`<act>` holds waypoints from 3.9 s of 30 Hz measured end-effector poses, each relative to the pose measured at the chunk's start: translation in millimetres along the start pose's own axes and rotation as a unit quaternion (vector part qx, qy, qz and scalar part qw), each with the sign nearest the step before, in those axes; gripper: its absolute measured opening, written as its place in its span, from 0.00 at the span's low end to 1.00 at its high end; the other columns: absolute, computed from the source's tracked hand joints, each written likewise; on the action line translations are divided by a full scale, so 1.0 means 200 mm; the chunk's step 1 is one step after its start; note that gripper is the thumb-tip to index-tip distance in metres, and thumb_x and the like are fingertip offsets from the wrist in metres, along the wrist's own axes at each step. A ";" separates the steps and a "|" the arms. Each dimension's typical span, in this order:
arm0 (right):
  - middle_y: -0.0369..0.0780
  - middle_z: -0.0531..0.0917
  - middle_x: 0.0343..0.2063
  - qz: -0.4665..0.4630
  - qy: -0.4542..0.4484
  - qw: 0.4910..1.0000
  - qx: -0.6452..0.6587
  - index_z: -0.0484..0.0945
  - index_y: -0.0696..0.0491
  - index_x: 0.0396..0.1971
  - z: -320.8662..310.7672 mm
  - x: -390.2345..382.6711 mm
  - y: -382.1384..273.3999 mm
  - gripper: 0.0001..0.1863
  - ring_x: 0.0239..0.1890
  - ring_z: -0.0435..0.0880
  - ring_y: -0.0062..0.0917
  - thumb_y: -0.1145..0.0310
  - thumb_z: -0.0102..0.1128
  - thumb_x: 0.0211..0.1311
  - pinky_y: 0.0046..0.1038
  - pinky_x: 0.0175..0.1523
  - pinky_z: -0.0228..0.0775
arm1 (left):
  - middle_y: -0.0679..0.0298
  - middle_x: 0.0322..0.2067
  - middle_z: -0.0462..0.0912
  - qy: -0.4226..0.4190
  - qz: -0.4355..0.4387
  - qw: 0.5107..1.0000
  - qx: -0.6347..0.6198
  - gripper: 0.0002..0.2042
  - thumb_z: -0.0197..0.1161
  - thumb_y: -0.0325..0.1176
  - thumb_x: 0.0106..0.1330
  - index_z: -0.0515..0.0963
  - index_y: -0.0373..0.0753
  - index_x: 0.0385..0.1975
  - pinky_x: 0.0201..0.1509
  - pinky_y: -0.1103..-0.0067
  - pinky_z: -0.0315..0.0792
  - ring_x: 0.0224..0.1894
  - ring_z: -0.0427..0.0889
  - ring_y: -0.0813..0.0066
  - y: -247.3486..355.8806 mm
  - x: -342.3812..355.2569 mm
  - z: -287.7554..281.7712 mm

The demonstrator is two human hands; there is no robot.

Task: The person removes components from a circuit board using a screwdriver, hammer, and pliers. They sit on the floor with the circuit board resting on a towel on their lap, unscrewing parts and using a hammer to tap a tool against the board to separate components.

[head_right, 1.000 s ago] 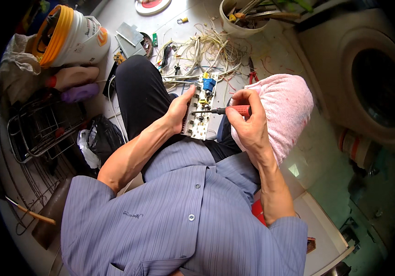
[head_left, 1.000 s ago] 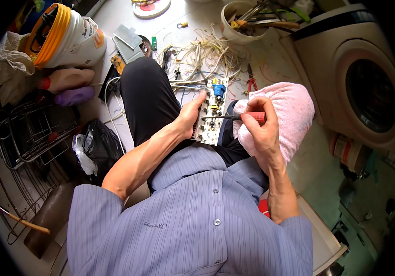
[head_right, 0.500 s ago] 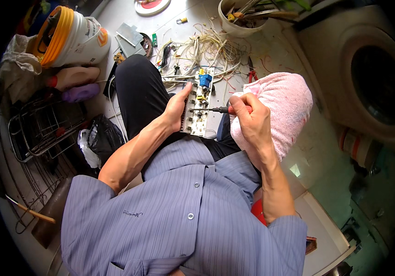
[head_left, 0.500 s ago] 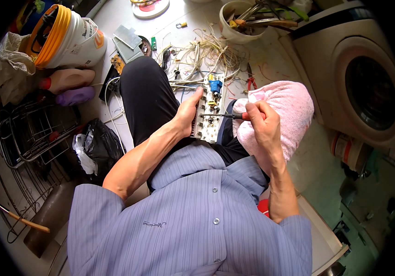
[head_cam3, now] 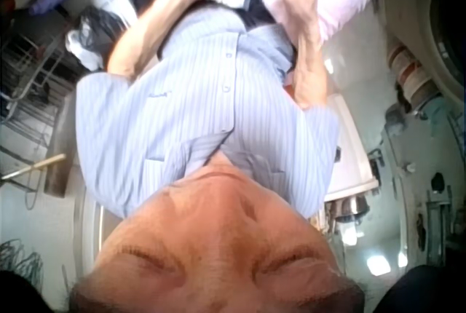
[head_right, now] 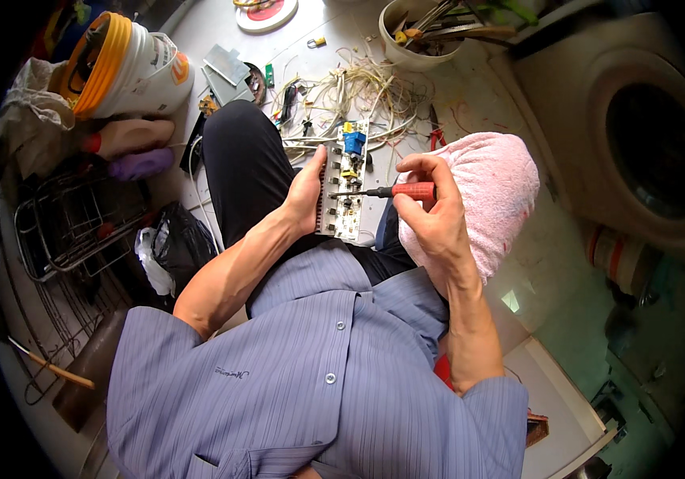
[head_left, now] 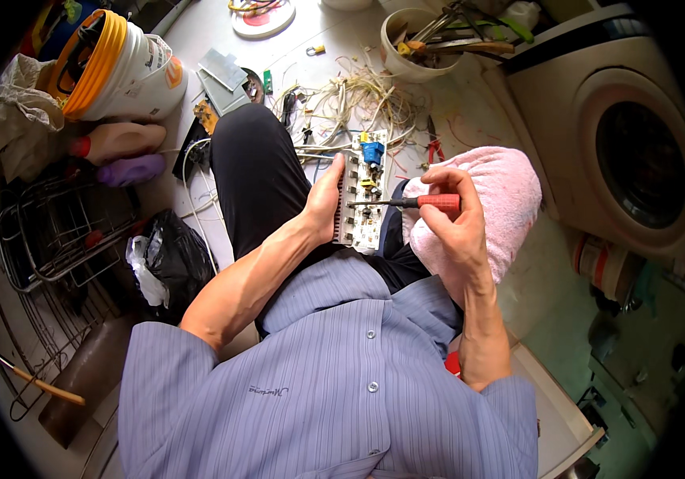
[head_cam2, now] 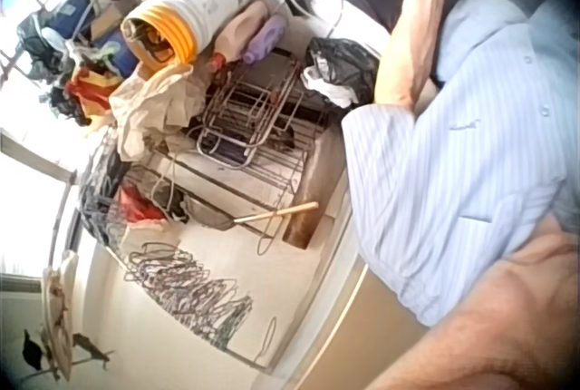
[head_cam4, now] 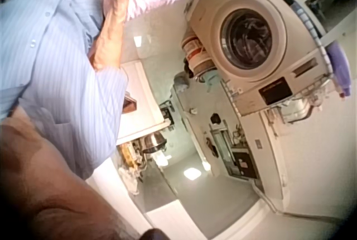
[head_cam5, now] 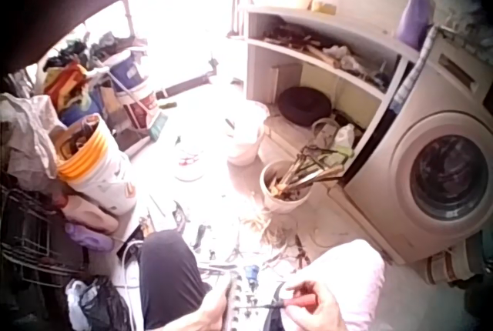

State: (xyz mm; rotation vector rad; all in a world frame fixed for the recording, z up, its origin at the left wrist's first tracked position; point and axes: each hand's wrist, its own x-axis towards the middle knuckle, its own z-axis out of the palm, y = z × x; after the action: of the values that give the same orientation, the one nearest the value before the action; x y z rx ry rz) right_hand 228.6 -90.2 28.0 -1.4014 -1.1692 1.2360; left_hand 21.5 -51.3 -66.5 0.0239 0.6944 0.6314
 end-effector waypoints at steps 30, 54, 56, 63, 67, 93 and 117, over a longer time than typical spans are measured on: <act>0.36 0.81 0.38 -0.003 0.014 1.000 0.020 0.77 0.58 0.44 0.03 0.00 -0.06 0.12 0.36 0.78 0.17 0.73 0.67 0.62 0.21 0.45 0.72 | 0.56 0.49 0.86 -0.003 0.025 1.000 -0.001 0.32 0.36 0.58 0.79 0.76 0.36 0.57 0.55 0.66 0.81 0.47 0.87 0.64 -0.01 0.02 -0.02; 0.34 0.82 0.34 0.115 -0.031 0.993 0.003 0.77 0.58 0.47 -0.09 0.07 0.01 0.12 0.32 0.76 0.12 0.75 0.61 0.65 0.17 0.41 0.70 | 0.57 0.46 0.87 0.012 0.028 0.999 0.012 0.30 0.38 0.57 0.79 0.78 0.36 0.55 0.52 0.65 0.82 0.44 0.87 0.65 -0.03 0.05 -0.04; 0.34 0.82 0.35 0.096 -0.005 0.995 -0.006 0.77 0.58 0.49 -0.05 0.05 0.01 0.14 0.32 0.76 0.13 0.75 0.61 0.64 0.18 0.42 0.71 | 0.57 0.45 0.87 0.014 0.032 0.999 0.016 0.30 0.38 0.57 0.79 0.78 0.37 0.55 0.51 0.65 0.82 0.44 0.87 0.65 -0.03 0.05 -0.05; 0.36 0.81 0.42 0.140 -0.014 0.989 0.034 0.76 0.58 0.52 -0.10 0.05 0.05 0.16 0.33 0.76 0.12 0.75 0.61 0.64 0.17 0.43 0.70 | 0.58 0.45 0.87 0.036 0.035 0.998 0.032 0.29 0.39 0.57 0.79 0.79 0.38 0.54 0.50 0.65 0.83 0.43 0.87 0.66 -0.03 0.04 -0.02; 0.35 0.82 0.38 0.012 0.035 0.999 0.027 0.78 0.60 0.49 0.00 0.03 -0.02 0.14 0.31 0.75 0.11 0.75 0.62 0.65 0.17 0.41 0.71 | 0.58 0.45 0.87 0.042 0.039 0.998 0.037 0.29 0.39 0.57 0.79 0.79 0.38 0.54 0.50 0.65 0.83 0.43 0.87 0.66 -0.03 0.06 -0.04; 0.36 0.80 0.39 0.044 0.025 0.998 0.042 0.75 0.59 0.52 -0.05 0.03 0.05 0.17 0.33 0.77 0.13 0.77 0.61 0.63 0.19 0.41 0.73 | 0.57 0.47 0.86 0.038 0.056 0.997 0.035 0.31 0.35 0.58 0.80 0.77 0.36 0.56 0.53 0.65 0.82 0.45 0.87 0.65 -0.02 0.05 0.01; 0.36 0.81 0.36 0.025 0.015 0.998 0.050 0.76 0.59 0.50 -0.05 0.01 0.05 0.13 0.27 0.75 0.12 0.76 0.60 0.68 0.16 0.34 0.69 | 0.57 0.46 0.86 0.008 0.077 0.996 0.034 0.33 0.34 0.61 0.79 0.76 0.37 0.57 0.52 0.65 0.83 0.45 0.87 0.65 -0.03 0.04 -0.01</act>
State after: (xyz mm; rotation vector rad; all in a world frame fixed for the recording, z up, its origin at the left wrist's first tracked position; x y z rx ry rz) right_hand 239.7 -90.8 18.1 -1.3783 -1.0431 1.2861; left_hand 28.8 -52.4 -75.1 0.1361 0.7338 0.7560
